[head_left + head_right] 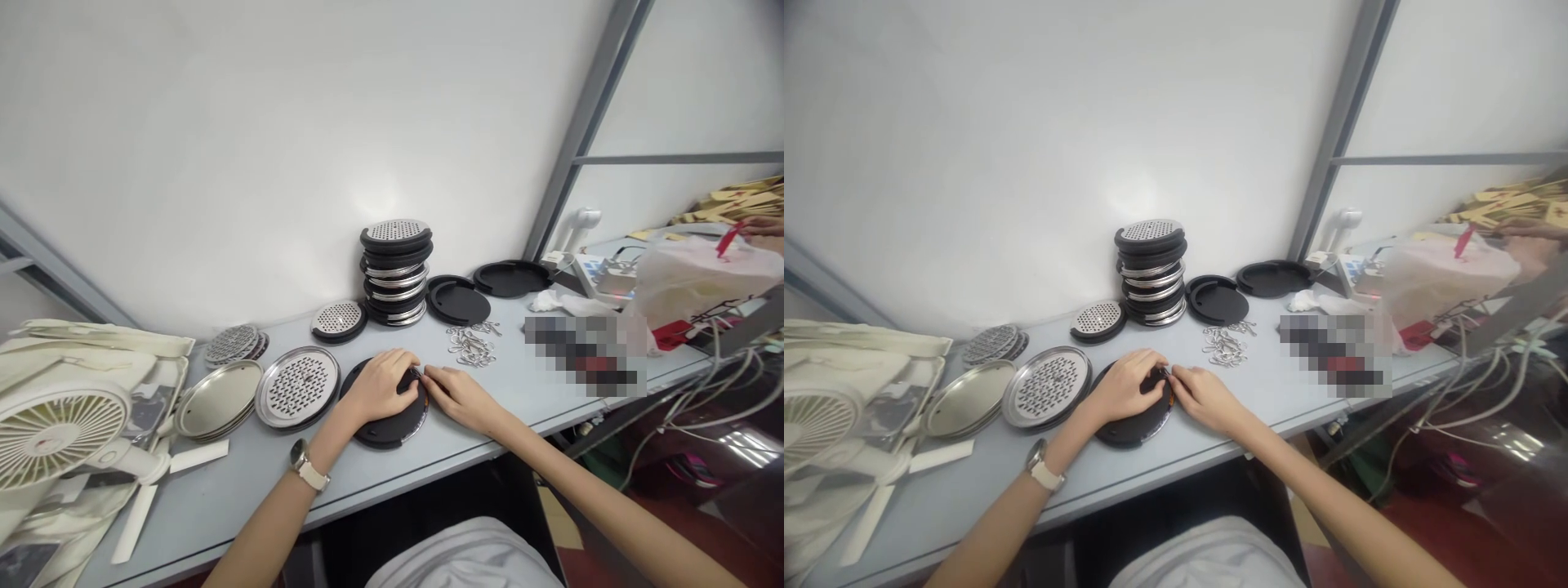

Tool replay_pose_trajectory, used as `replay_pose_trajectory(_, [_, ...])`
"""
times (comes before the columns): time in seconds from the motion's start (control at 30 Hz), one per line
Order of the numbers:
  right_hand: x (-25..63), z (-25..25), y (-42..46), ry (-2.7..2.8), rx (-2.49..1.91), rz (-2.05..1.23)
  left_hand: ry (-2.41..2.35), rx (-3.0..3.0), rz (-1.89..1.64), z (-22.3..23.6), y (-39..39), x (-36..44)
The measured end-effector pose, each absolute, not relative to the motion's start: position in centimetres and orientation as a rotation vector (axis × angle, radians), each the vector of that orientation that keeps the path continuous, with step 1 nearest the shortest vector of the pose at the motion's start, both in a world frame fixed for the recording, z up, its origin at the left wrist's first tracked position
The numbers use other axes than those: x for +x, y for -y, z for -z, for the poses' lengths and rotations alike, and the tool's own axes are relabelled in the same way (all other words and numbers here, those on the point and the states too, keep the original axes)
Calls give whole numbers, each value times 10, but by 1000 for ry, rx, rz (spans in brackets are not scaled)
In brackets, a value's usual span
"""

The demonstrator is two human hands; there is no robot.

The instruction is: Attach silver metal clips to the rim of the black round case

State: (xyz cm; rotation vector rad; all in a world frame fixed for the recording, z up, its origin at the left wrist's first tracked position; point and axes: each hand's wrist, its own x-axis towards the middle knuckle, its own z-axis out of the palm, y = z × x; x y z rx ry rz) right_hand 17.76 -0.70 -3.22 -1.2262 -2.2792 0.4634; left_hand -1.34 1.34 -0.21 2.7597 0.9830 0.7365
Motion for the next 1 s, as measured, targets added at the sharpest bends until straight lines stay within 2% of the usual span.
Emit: replay_pose_trajectory(1.0, [178, 38, 6, 2293, -1261, -411, -907, 2658, -737, 0, -13, -14])
